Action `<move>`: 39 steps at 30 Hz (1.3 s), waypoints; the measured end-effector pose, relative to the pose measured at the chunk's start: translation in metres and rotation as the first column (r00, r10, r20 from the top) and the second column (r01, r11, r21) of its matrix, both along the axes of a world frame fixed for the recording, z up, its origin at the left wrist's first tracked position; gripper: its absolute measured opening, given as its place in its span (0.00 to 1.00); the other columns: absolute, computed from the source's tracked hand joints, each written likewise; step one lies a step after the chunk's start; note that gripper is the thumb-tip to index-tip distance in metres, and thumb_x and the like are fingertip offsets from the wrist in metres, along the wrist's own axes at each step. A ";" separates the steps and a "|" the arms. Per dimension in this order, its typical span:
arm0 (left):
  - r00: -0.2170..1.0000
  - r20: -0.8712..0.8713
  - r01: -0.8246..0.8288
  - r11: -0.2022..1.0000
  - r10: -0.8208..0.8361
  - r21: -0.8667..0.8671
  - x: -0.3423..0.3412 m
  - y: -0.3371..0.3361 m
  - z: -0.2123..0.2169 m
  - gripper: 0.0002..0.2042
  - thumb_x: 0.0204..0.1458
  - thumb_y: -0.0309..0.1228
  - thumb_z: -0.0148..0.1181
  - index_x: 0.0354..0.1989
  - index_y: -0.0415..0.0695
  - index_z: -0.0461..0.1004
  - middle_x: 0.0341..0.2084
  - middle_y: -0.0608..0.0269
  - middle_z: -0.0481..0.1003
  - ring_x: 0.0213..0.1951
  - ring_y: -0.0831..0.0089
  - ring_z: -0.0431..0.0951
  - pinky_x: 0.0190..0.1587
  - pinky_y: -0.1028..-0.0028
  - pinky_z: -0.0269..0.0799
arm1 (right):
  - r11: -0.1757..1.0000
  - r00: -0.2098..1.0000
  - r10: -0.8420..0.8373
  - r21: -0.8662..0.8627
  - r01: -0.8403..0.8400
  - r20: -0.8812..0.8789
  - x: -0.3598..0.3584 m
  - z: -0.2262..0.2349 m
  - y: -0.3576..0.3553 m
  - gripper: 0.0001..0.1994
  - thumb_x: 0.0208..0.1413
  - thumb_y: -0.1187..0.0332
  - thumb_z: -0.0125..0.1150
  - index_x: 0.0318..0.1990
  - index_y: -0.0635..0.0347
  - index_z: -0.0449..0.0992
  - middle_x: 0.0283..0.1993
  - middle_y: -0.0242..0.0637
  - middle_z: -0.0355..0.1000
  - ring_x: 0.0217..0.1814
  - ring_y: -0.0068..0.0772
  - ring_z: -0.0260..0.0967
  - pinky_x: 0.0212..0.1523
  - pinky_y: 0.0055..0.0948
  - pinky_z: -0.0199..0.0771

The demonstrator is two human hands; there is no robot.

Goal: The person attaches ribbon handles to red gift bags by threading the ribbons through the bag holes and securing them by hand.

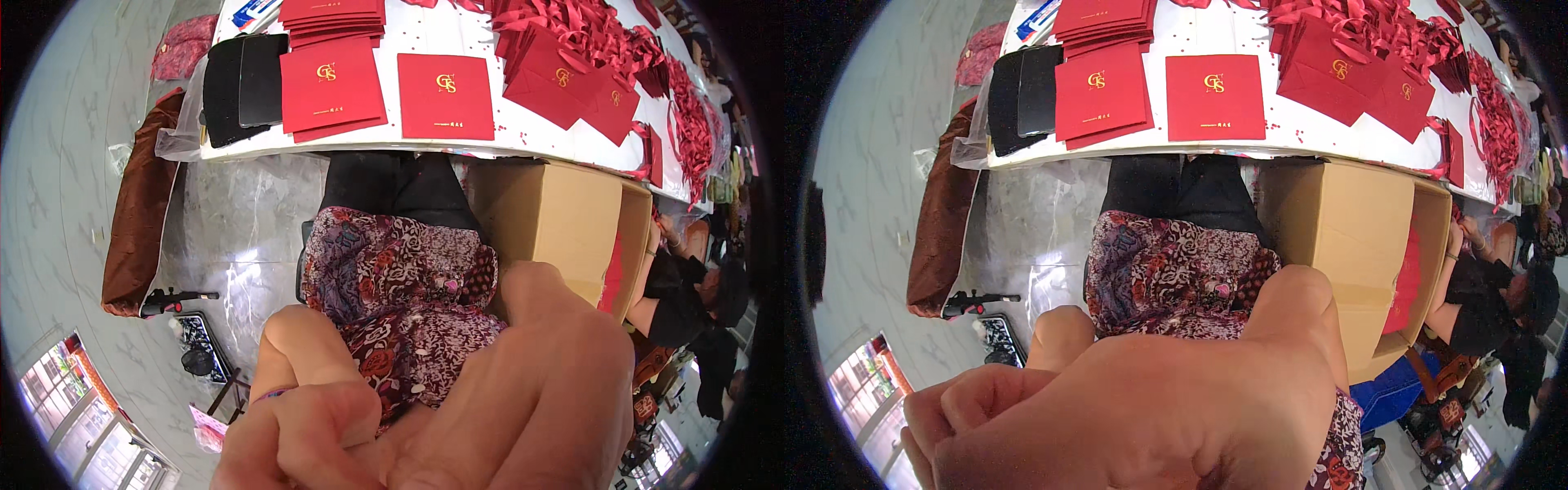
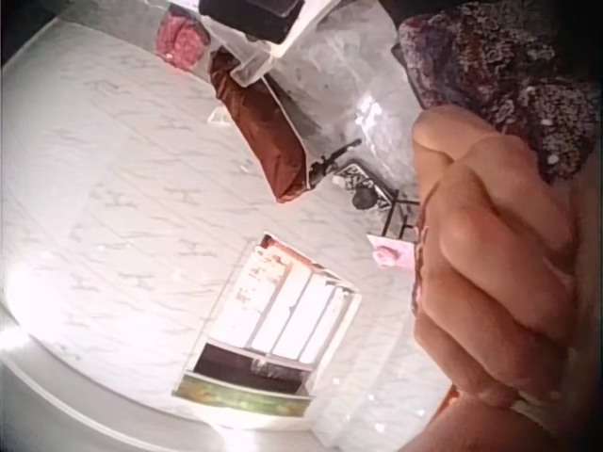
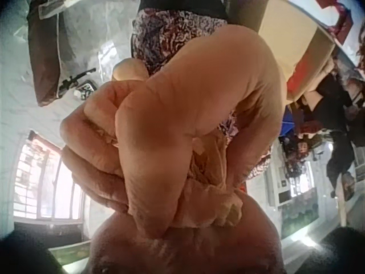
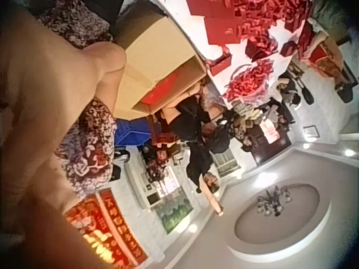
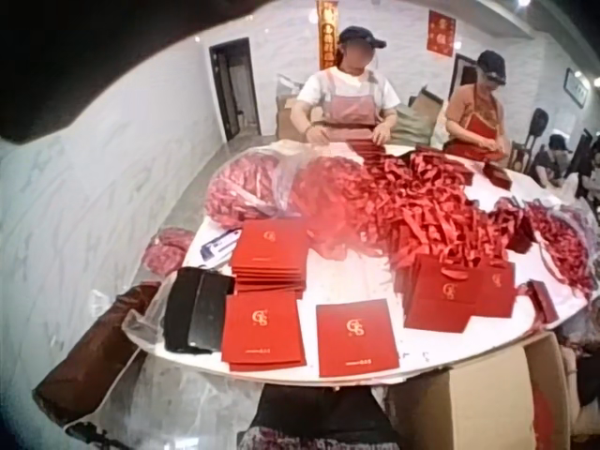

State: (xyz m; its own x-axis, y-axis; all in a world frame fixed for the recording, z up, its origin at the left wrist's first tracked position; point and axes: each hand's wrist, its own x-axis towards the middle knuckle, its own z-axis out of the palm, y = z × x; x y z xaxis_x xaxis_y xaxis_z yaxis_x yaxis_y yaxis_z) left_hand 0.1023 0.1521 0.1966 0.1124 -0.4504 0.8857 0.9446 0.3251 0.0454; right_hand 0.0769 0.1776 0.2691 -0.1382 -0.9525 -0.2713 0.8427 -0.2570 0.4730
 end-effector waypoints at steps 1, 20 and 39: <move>1.000 -0.014 0.028 1.000 -0.028 0.003 -0.002 0.002 0.000 0.05 0.61 0.31 0.45 0.37 0.49 0.69 0.30 0.73 0.70 0.32 0.85 0.69 0.29 0.88 0.60 | 1.000 1.000 0.001 0.001 -0.001 0.008 0.000 0.000 0.000 0.08 0.61 0.69 0.58 0.32 0.62 0.69 0.28 0.33 0.60 0.27 0.28 0.63 0.21 0.27 0.65; 0.937 -0.214 0.308 0.941 -0.275 0.139 -0.029 0.036 0.004 0.07 0.60 0.28 0.45 0.29 0.49 0.66 0.27 0.74 0.70 0.27 0.86 0.67 0.27 0.87 0.58 | 0.998 0.989 -0.056 0.050 0.049 0.136 -0.001 0.004 0.005 0.10 0.62 0.66 0.57 0.32 0.62 0.69 0.28 0.32 0.59 0.28 0.28 0.62 0.21 0.27 0.65; 0.960 0.016 -0.252 0.834 0.281 0.490 -0.050 0.030 0.015 0.05 0.57 0.32 0.59 0.28 0.55 0.71 0.30 0.78 0.71 0.34 0.80 0.66 0.36 0.78 0.59 | 0.998 0.955 -0.058 0.044 0.047 0.292 -0.012 0.013 0.002 0.12 0.63 0.63 0.56 0.32 0.62 0.69 0.29 0.31 0.57 0.28 0.28 0.61 0.22 0.28 0.65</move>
State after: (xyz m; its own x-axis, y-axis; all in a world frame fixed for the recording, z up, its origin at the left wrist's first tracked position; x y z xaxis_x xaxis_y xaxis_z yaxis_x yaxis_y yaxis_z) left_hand 0.0520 0.1820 0.2121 0.3312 -0.7645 0.5530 0.8301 0.5147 0.2145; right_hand 0.0651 0.1793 0.2820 -0.0970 -0.9349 -0.3414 0.6534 -0.3186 0.6867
